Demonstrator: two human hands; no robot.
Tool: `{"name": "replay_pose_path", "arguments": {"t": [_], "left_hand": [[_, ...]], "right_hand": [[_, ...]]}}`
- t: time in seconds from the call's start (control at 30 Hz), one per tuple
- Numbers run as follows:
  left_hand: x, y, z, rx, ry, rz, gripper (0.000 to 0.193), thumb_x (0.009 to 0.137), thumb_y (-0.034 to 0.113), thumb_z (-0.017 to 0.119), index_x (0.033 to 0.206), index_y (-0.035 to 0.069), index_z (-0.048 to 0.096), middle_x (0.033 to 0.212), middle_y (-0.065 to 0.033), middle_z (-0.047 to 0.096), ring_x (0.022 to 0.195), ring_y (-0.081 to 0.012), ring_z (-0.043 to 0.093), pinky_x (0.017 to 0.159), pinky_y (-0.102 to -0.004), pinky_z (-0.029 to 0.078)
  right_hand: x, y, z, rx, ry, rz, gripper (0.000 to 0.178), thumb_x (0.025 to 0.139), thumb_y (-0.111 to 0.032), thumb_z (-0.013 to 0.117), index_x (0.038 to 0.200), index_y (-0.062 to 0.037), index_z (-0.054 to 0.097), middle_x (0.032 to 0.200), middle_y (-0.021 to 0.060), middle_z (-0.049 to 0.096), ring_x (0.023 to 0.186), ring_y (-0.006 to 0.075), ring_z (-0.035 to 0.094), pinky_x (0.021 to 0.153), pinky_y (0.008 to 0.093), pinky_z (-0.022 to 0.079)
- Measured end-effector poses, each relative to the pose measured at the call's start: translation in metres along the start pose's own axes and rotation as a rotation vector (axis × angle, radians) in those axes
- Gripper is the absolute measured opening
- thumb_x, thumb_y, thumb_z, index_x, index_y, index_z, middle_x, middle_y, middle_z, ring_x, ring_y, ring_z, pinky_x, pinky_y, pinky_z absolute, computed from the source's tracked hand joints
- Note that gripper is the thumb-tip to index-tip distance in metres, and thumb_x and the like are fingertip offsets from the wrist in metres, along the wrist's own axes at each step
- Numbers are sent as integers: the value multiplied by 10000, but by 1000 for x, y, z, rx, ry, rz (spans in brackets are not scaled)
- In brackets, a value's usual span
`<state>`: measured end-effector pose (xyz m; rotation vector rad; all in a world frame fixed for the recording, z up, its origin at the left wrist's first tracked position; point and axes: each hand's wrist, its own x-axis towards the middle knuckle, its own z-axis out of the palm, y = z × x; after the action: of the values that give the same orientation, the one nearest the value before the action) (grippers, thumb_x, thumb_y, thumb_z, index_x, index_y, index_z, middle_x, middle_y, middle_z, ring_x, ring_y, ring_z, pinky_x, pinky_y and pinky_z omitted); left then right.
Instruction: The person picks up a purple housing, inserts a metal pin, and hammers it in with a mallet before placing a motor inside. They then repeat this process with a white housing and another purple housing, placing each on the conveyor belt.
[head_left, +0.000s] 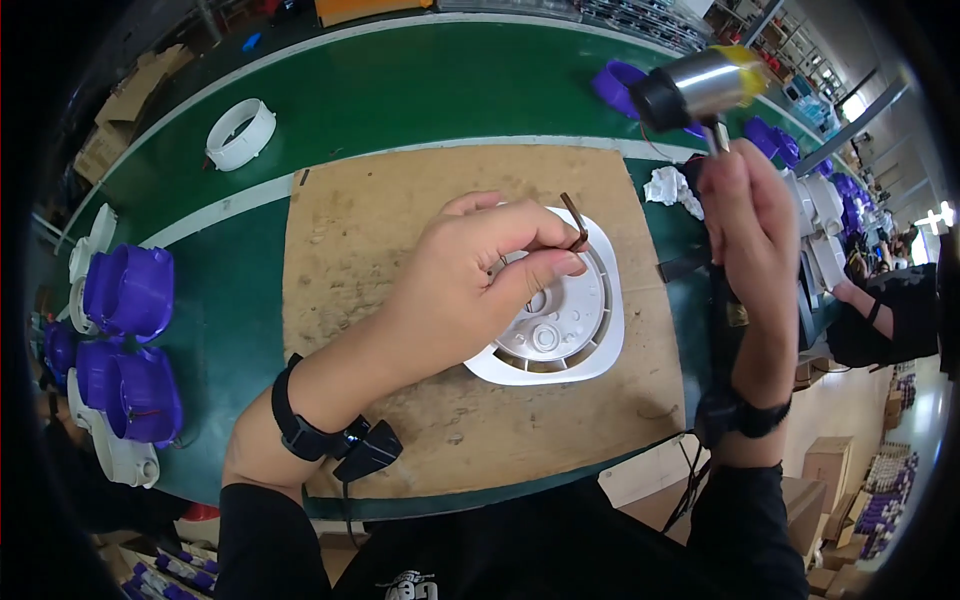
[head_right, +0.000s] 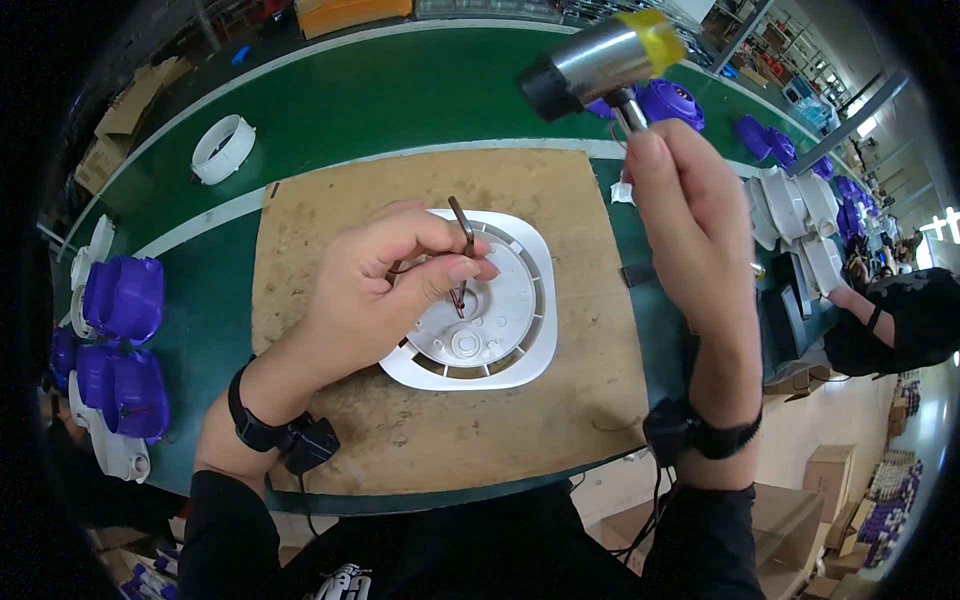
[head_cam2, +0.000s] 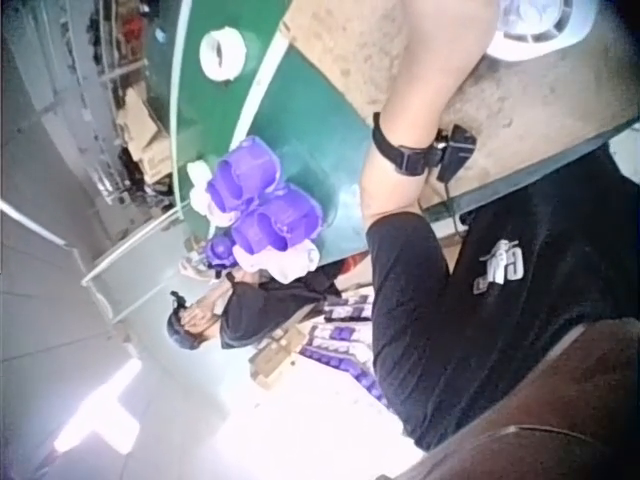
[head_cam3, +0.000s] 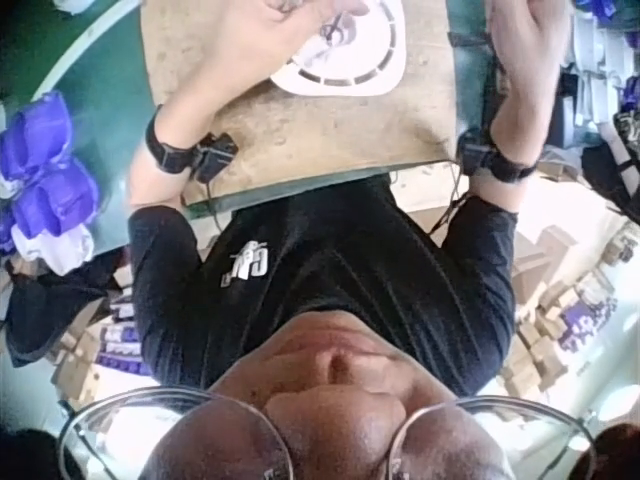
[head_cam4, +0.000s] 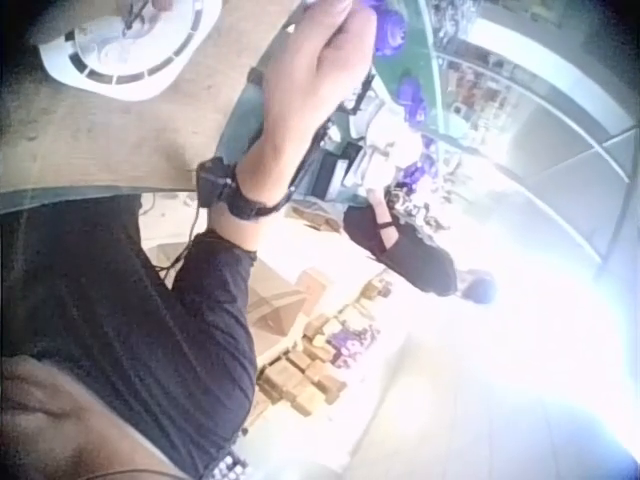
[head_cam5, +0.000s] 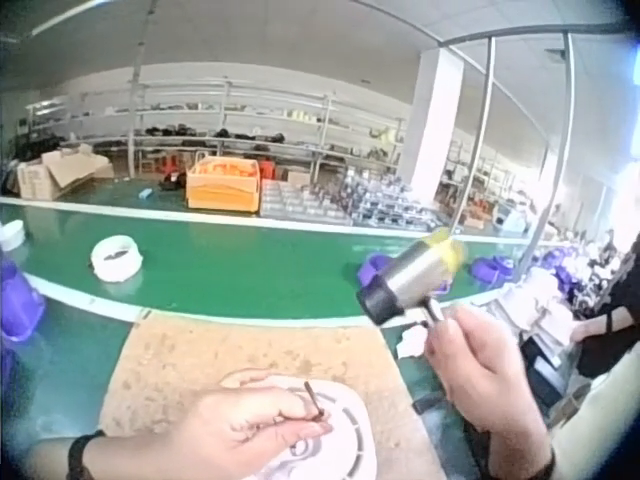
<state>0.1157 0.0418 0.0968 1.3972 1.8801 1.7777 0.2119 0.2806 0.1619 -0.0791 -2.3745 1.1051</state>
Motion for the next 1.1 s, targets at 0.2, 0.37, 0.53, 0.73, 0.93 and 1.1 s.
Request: {"name": "replay_pose_path", "arguments": {"t": [0.2,0.37,0.53,0.73,0.93,1.1], "left_hand": [[0,4,-2,69,15,80,83,925,119,635,972,81,690,878,-32,713,831,-213,669,1072,-458,326],[1,1,-2,78,20,58,89,928,118,626,980,85,689,882,-39,714,842,-222,674,1064,-455,334],[-1,-1,-3,111,-18,84,94,926,131,624,985,99,690,890,-37,711,842,-232,668,1055,-456,343],[-4,4,-2,141,0,45,79,912,144,681,973,96,694,950,-2,747,938,-153,686,1096,-458,301],[-3,2,-1,109,-5,50,73,913,140,679,974,101,689,955,-2,746,941,-152,686,1106,-467,291],[-3,3,0,117,-11,35,74,919,140,670,978,101,689,960,-1,742,942,-156,687,1115,-476,284]], "right_hand": [[-25,-55,-19,-294,-264,-227,253,946,-237,644,851,-17,563,673,93,503,551,224,527,538,312,399],[-31,-61,-7,-357,-213,-210,228,919,-207,682,855,-13,581,675,110,524,554,260,519,535,315,410],[-29,-58,-3,-327,-173,-191,223,946,-201,661,893,-1,577,667,98,520,555,204,509,544,297,413],[-29,-62,-11,-285,-160,-196,253,990,-229,611,905,8,579,735,66,520,622,147,507,575,285,414],[-29,-58,2,-71,0,-187,223,948,-215,666,907,-5,606,695,74,528,586,156,514,568,278,421],[-31,-56,-5,-147,-83,-219,323,1012,-307,584,901,-5,564,756,15,542,690,81,504,602,246,410]]}}
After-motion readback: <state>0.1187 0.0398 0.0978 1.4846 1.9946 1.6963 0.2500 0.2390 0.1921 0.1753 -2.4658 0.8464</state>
